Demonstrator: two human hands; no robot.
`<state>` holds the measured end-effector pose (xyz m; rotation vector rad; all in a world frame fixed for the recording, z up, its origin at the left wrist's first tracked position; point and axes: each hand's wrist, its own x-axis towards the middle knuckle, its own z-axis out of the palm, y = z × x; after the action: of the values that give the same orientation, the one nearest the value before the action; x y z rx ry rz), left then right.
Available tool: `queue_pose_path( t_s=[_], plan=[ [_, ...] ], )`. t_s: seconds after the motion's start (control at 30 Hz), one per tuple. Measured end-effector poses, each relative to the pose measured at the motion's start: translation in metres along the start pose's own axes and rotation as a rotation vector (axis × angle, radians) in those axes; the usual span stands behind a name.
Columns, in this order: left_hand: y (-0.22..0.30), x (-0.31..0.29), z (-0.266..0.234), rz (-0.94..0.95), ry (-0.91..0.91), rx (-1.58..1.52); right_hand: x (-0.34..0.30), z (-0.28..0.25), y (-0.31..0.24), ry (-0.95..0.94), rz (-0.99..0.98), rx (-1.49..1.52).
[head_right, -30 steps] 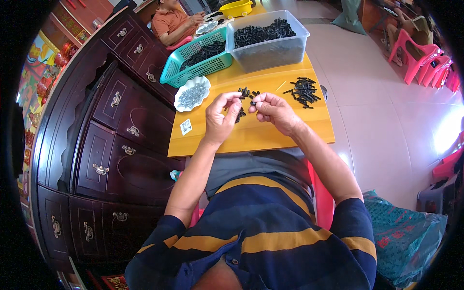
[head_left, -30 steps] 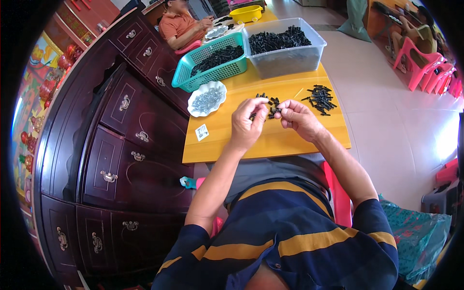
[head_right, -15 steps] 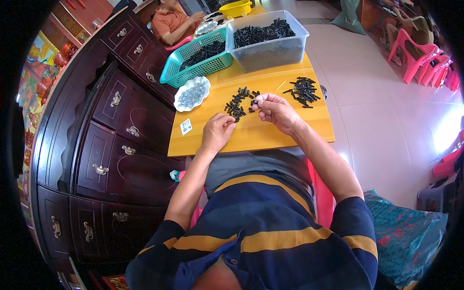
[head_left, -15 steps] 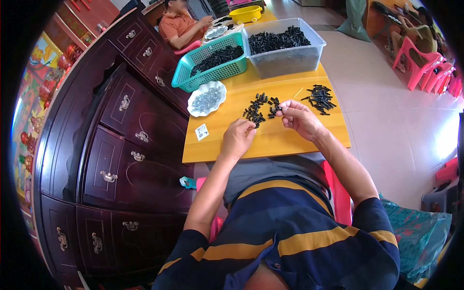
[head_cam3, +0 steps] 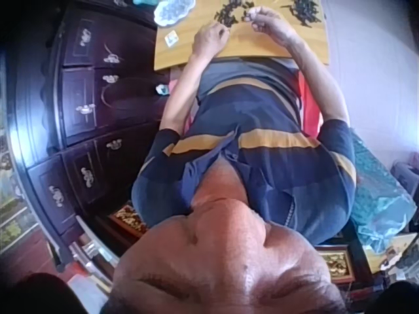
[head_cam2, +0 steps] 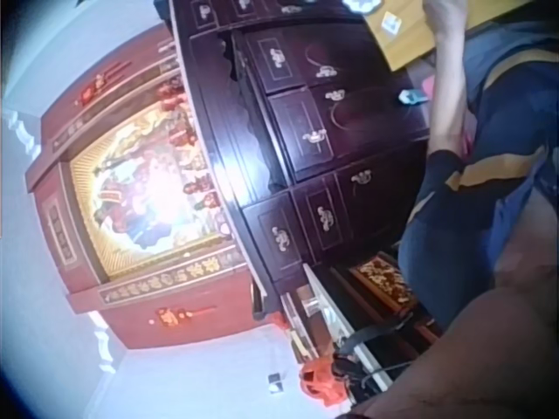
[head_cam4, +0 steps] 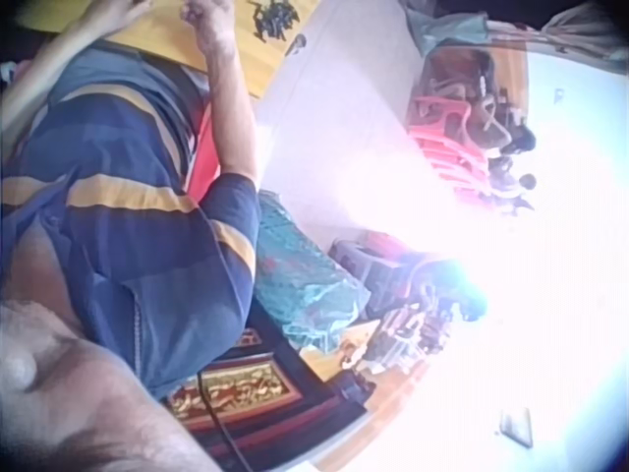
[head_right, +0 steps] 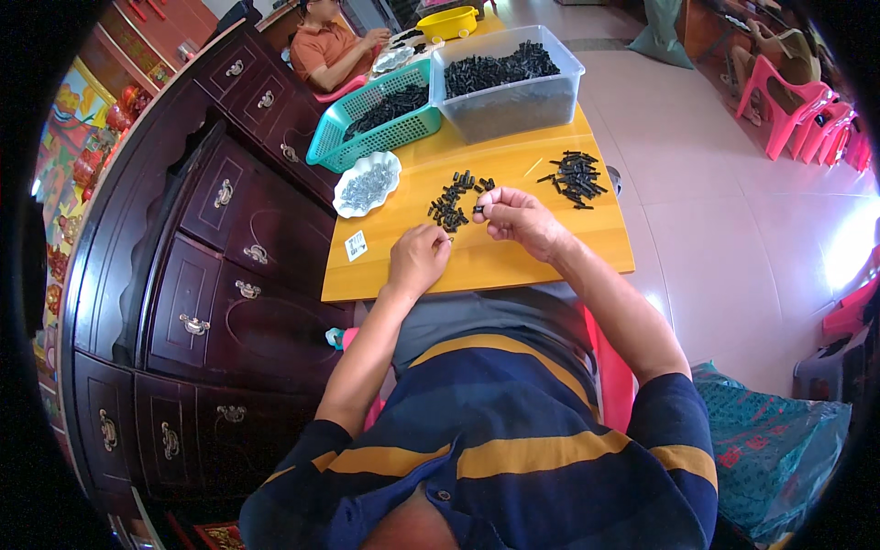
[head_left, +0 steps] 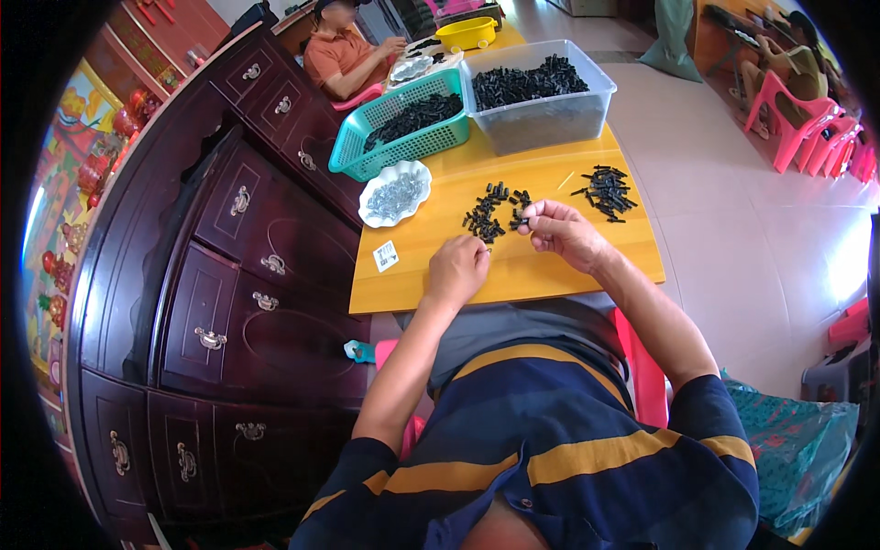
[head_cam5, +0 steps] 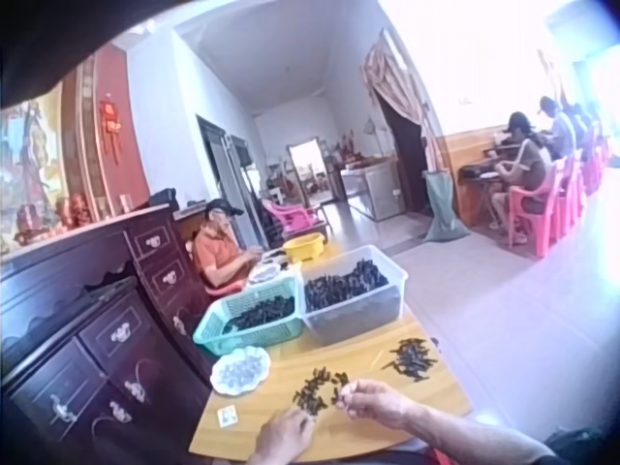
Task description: Assembling small black plastic components by hand at a table.
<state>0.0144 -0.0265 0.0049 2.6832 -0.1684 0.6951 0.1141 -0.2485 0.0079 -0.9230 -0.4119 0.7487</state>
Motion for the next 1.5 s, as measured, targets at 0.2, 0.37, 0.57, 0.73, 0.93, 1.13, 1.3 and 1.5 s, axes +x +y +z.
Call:
queue_pose_path(
  t_s=[0.2,0.37,0.57,0.73,0.93,1.13,1.3,1.5],
  plan=[
    [0.012,-0.004,-0.009,-0.208,0.032,-0.608,0.001,0.006,0.009,-0.012,-0.07,-0.185],
    [0.015,0.002,-0.016,-0.279,-0.053,-0.941,0.002,0.007,0.015,-0.041,-0.102,-0.226],
    [0.017,0.004,-0.012,-0.282,-0.069,-1.024,0.003,0.009,0.02,-0.037,-0.105,-0.258],
    [0.017,0.004,-0.009,-0.295,-0.079,-1.042,0.003,0.011,0.022,-0.036,-0.104,-0.295],
    [0.016,0.004,-0.01,-0.306,-0.112,-1.033,0.001,0.013,0.022,-0.046,-0.139,-0.351],
    [0.018,0.007,-0.014,-0.34,-0.145,-1.088,-0.002,0.016,0.026,-0.004,-0.288,-0.524],
    [0.02,0.007,-0.016,-0.383,-0.153,-1.125,-0.007,0.02,0.018,0.006,-0.355,-0.777],
    [0.022,0.007,-0.015,-0.4,-0.17,-1.113,-0.008,0.021,0.019,0.0,-0.342,-0.765]
  ],
)
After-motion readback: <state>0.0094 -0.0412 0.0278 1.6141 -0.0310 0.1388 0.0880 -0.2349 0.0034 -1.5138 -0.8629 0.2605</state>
